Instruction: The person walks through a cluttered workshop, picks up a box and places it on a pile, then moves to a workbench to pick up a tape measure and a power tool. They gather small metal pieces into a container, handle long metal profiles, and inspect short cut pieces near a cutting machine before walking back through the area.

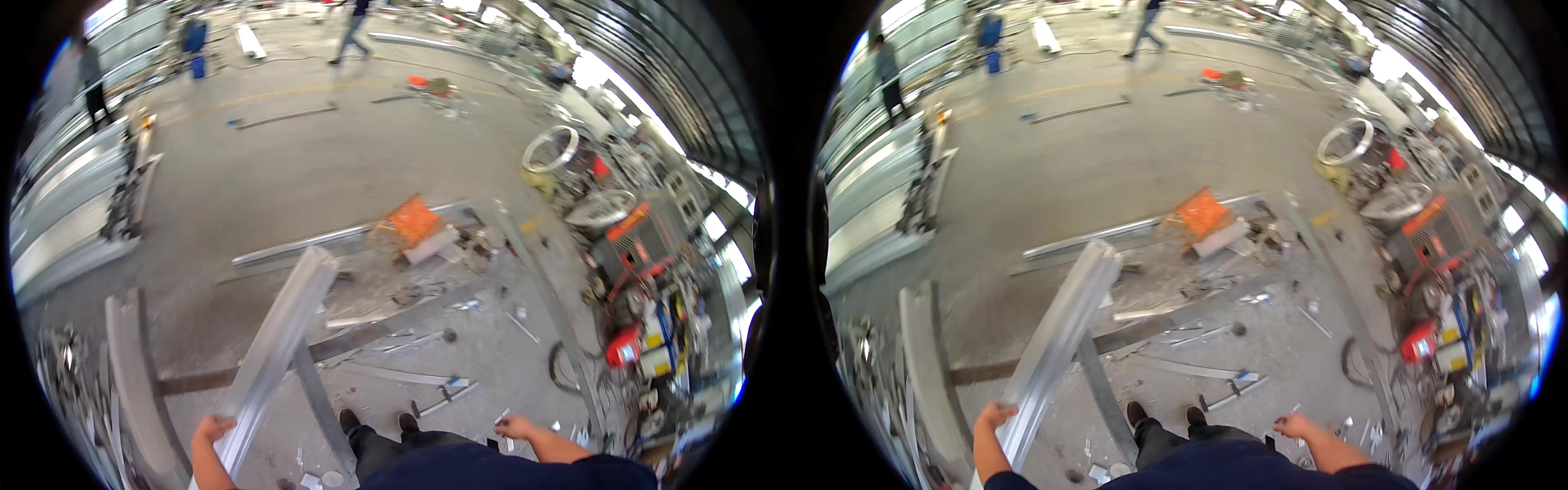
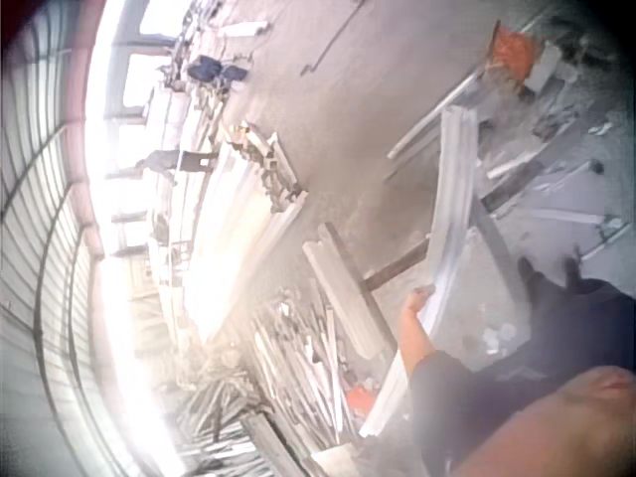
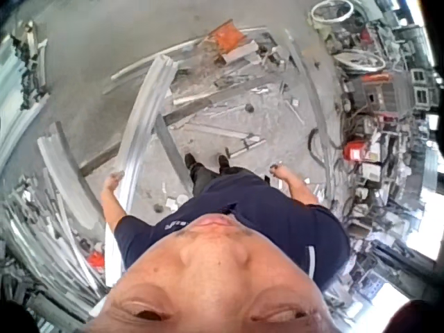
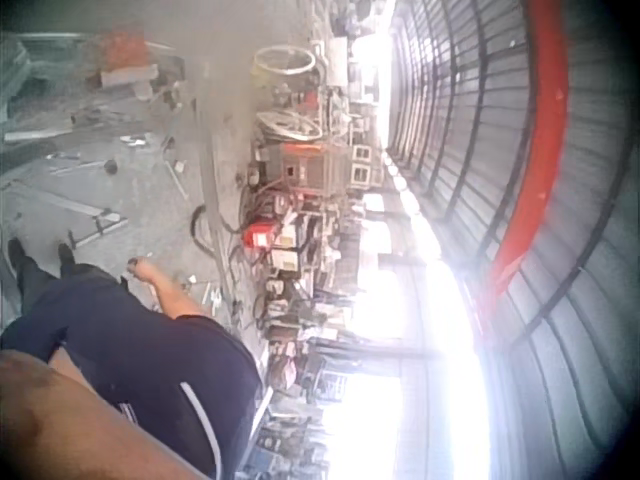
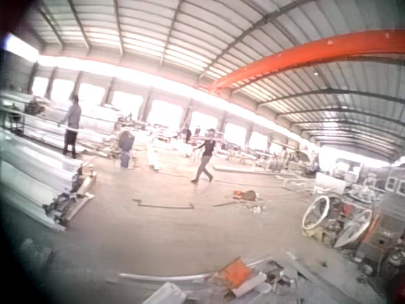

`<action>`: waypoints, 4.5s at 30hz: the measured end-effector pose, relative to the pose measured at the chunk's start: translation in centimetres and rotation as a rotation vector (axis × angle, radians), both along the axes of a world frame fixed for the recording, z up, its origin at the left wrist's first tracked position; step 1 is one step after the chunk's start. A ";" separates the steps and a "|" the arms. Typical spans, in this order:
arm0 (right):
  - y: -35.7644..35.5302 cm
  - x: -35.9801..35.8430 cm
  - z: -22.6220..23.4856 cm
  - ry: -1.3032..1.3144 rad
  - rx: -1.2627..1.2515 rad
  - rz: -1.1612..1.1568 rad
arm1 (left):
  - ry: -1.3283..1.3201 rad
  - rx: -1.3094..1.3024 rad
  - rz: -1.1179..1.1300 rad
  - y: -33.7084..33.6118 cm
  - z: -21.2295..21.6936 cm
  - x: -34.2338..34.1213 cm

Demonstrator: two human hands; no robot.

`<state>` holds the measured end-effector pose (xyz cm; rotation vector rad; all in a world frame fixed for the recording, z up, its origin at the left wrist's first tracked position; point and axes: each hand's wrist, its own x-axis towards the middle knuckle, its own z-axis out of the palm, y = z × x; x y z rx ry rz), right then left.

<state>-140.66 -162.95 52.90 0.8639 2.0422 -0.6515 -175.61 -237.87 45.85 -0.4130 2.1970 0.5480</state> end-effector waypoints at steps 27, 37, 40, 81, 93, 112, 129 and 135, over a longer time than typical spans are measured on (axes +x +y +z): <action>-3.5 -6.7 0.2 0.089 0.048 0.075 | 0.001 0.070 -0.147 2.2 -3.5 3.3; -2.8 0.1 1.7 0.181 -0.029 -0.041 | 0.172 0.089 -0.346 9.6 -0.2 8.8; -2.4 2.7 0.9 0.118 -0.071 -0.055 | 0.082 0.282 -0.440 17.7 4.5 11.3; 41.7 28.1 -9.2 1.016 -0.782 -1.943 | -0.197 0.380 -0.967 80.0 -6.8 46.2; 49.5 25.3 -28.1 0.570 -0.323 -1.910 | 0.315 0.306 -1.058 100.9 -12.1 46.9; 46.8 18.3 -25.9 0.305 -0.559 -0.108 | 0.069 -0.222 0.604 78.5 -18.3 60.6; 19.0 8.4 -29.5 -0.187 -0.432 0.985 | 0.183 0.535 2.008 59.3 -27.3 58.4; 15.4 9.1 -30.9 -0.052 -0.260 0.939 | 0.366 -0.144 1.782 52.8 -27.8 60.1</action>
